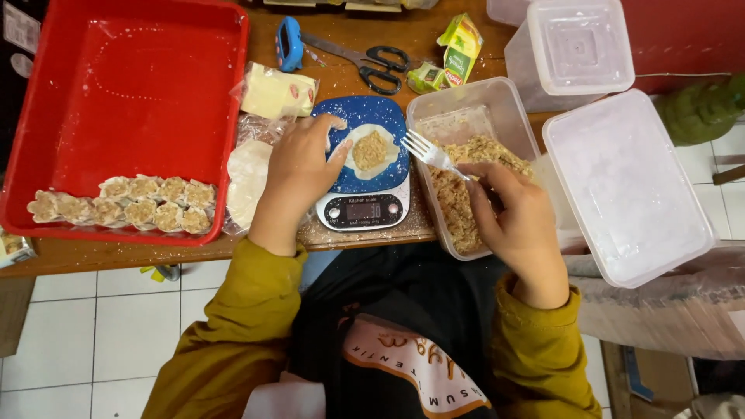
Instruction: Preparing dumplings by placing meat filling onto wrappers and folding them by hand.
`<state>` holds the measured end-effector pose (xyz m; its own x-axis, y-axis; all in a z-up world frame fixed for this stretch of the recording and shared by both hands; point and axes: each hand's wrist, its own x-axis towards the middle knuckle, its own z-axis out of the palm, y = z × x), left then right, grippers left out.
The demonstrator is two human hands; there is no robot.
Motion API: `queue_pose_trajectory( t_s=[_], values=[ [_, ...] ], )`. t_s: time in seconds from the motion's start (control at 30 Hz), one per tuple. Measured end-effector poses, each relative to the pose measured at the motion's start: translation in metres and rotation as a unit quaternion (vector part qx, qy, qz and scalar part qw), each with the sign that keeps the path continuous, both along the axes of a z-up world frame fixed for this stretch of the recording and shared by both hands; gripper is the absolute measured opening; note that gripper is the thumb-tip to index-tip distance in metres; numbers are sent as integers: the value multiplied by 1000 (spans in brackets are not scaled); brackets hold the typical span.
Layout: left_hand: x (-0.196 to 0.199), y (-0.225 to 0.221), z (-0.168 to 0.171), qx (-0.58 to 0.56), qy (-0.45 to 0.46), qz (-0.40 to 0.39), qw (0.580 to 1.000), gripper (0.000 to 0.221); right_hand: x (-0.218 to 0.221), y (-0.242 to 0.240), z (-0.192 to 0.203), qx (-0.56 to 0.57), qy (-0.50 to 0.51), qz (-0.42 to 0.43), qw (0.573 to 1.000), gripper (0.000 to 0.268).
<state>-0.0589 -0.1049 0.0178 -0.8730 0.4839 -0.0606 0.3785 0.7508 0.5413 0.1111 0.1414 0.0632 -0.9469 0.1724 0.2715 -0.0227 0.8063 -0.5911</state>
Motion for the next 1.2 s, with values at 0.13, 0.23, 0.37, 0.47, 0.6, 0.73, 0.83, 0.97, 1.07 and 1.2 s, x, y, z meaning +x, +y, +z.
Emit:
queue_pose_trajectory(
  t_s=[0.13,0.23,0.37,0.47,0.6,0.73,0.83,0.97,1.07,1.2],
  values=[
    [-3,1,-8,-13,-2,11,1000,33,5,1,6,-11,-2,-8,1000,20],
    [-6,-1,-18,-44,0,5,999,27,9,4,11,-20,-2,-18,1000,19],
    [-6,-1,-18,-31,-15,-13,999,26,11,6,10,-19,-7,-18,1000,19],
    [-3,-1,-22,25,15,-17,999,21,12,6,10,-22,-9,-23,999,19],
    [13,8,-8,383,-21,20,923,14,17,4,18,-36,-24,-32,999,20],
    [-1,13,-52,728,-257,106,627,22,25,13,21,33,-62,-63,996,21],
    [10,19,-33,743,-379,86,546,50,33,17,21,209,-180,-100,956,17],
    [29,49,-39,712,-392,38,581,57,38,28,-3,337,-232,-41,912,19],
    [40,80,-23,666,-394,-35,633,52,33,25,-1,262,-54,0,964,27],
    [60,121,19,577,-426,-99,690,69,17,-14,10,-353,48,56,933,59]
  ],
)
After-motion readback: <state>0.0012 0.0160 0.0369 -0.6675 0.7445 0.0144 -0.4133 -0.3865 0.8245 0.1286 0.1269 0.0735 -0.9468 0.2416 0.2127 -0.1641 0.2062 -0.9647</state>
